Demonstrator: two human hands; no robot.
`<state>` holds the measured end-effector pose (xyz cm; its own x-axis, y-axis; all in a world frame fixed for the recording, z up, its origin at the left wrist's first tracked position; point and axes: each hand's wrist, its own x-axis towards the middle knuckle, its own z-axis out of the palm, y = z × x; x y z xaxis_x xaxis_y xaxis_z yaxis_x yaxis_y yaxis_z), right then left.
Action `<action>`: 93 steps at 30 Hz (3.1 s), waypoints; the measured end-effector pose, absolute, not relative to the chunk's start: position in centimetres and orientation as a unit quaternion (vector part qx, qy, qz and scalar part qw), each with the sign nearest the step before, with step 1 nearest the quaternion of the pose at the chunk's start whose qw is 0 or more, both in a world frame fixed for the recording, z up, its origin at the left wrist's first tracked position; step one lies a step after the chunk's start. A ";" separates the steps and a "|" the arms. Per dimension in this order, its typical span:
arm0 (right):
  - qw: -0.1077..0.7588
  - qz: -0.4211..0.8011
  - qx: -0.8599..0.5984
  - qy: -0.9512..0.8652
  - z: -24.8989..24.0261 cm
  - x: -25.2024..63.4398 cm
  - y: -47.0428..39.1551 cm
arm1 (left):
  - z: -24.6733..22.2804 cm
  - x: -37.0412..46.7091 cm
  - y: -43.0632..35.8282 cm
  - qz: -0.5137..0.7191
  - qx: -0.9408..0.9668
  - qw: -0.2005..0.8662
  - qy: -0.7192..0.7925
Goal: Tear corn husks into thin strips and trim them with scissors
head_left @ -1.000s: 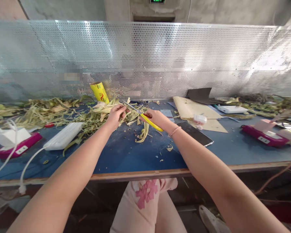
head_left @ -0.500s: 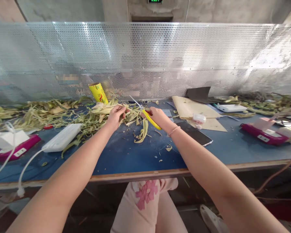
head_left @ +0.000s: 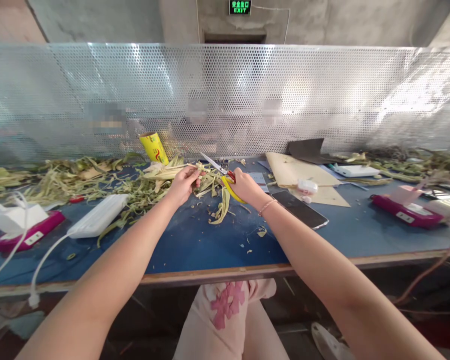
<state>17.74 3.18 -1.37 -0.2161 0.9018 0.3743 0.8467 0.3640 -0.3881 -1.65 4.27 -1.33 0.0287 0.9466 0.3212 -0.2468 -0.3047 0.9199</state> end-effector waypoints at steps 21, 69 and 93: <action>0.287 0.082 -0.570 -0.766 -1.7 18.0 3.6 | -1.5 -2.2 4.9 0.639 0.454 0.511 0.351; 0.272 0.068 -0.505 -0.816 -2.0 15.2 2.4 | -2.2 0.3 3.9 0.678 0.512 0.355 0.390; 0.233 0.084 -0.557 -0.792 -1.1 17.0 2.0 | -1.6 -1.6 5.4 0.712 0.389 0.423 0.403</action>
<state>16.95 1.98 -1.06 -0.2698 0.9223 0.2766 0.8443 0.3647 -0.3926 -1.62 5.38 -1.60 -0.3397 0.9160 0.2134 -0.2883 -0.3173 0.9034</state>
